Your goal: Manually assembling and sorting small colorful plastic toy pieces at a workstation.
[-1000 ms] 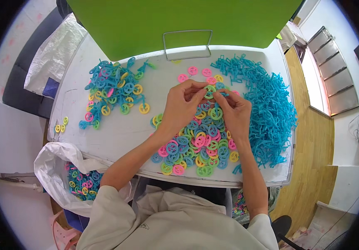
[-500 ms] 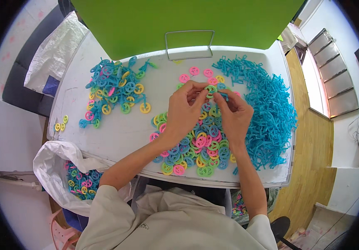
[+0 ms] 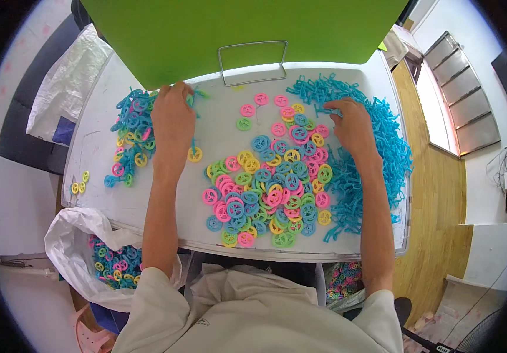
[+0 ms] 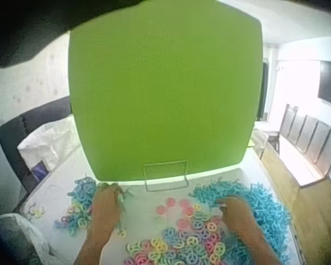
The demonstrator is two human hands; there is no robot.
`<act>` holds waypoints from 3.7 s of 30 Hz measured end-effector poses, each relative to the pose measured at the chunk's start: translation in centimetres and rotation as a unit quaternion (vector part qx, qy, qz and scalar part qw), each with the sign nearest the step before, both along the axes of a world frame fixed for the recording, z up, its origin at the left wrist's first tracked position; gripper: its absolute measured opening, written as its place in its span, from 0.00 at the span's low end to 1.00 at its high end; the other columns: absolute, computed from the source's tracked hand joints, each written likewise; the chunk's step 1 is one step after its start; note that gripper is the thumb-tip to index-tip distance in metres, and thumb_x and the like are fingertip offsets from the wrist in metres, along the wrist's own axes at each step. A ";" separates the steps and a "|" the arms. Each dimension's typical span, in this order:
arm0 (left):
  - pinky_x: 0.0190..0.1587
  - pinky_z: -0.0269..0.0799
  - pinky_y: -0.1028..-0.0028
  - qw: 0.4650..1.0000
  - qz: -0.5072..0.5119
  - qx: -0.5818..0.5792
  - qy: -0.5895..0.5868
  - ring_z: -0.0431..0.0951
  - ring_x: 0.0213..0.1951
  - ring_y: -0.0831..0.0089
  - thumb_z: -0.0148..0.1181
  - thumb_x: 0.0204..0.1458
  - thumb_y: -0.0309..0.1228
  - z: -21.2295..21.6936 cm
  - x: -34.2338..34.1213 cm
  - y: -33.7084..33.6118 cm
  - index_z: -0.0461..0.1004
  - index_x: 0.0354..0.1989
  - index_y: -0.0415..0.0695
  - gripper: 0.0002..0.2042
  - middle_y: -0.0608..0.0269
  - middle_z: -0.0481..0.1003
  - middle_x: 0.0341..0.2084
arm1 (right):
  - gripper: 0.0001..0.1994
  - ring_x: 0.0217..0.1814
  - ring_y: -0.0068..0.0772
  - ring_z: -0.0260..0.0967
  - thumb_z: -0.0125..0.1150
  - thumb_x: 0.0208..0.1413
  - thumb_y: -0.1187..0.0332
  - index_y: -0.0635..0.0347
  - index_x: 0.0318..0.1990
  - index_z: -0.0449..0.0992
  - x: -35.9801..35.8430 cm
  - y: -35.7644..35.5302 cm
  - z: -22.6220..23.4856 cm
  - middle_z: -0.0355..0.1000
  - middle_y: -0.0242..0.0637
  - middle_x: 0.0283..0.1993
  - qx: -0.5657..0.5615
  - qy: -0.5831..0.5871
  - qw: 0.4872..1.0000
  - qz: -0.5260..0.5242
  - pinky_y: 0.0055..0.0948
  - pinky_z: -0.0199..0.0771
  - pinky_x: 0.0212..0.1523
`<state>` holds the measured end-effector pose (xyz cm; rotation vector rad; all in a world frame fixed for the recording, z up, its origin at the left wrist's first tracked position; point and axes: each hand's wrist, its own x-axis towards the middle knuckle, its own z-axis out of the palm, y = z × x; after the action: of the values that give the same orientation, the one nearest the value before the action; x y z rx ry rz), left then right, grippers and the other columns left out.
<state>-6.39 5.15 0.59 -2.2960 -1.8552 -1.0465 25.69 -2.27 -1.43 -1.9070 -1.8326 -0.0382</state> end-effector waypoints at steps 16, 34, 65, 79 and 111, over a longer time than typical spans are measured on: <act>0.37 0.71 0.62 0.961 -0.202 -0.160 -0.100 0.74 0.32 0.56 0.65 0.40 0.23 -4.6 5.3 -2.2 0.72 0.34 0.40 0.11 0.54 0.71 0.28 | 0.11 0.40 0.48 0.72 0.55 0.49 0.76 0.60 0.41 0.76 0.2 1.8 -1.1 0.72 0.46 0.39 -0.053 -0.078 0.994 0.053 0.40 0.73 0.42; 0.46 0.76 0.76 0.619 -0.323 -0.457 -0.551 0.77 0.43 0.72 0.53 0.60 0.31 -1.7 7.0 -4.3 0.69 0.44 0.38 0.10 0.63 0.73 0.40 | 0.13 0.42 0.21 0.71 0.58 0.56 0.74 0.61 0.49 0.71 -6.4 -3.2 -0.1 0.74 0.33 0.41 -0.121 0.612 0.774 0.114 0.21 0.72 0.43; 0.28 0.70 0.77 0.876 -0.290 -0.259 -0.285 0.74 0.28 0.78 0.50 0.52 0.14 -2.1 8.0 -6.2 0.70 0.36 0.36 0.06 0.60 0.75 0.28 | 0.09 0.31 0.25 0.69 0.65 0.43 0.80 0.62 0.35 0.81 -7.7 -4.4 0.0 0.74 0.36 0.28 0.019 0.331 0.936 0.117 0.24 0.69 0.32; 0.34 0.75 0.77 0.807 -0.284 -0.301 -0.421 0.76 0.36 0.77 0.50 0.57 0.21 -1.3 7.6 -5.8 0.70 0.43 0.36 0.07 0.57 0.75 0.34 | 0.14 0.25 0.08 0.58 0.65 0.51 0.75 0.62 0.46 0.75 -9.2 -4.3 0.3 0.66 0.22 0.23 0.034 0.425 0.901 0.079 0.13 0.54 0.22; 0.42 0.76 0.75 0.889 -0.338 -0.036 -0.307 0.78 0.39 0.72 0.57 0.50 0.17 -2.1 8.8 -7.4 0.74 0.40 0.37 0.09 0.59 0.75 0.38 | 0.18 0.40 0.24 0.73 0.55 0.60 0.69 0.60 0.56 0.64 -8.8 -4.1 0.0 0.73 0.40 0.45 0.007 0.678 0.732 0.064 0.21 0.74 0.41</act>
<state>2.44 -2.25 -1.50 -2.9921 -1.1651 -2.0058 16.86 -6.33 -1.40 -1.0865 -0.8436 1.0830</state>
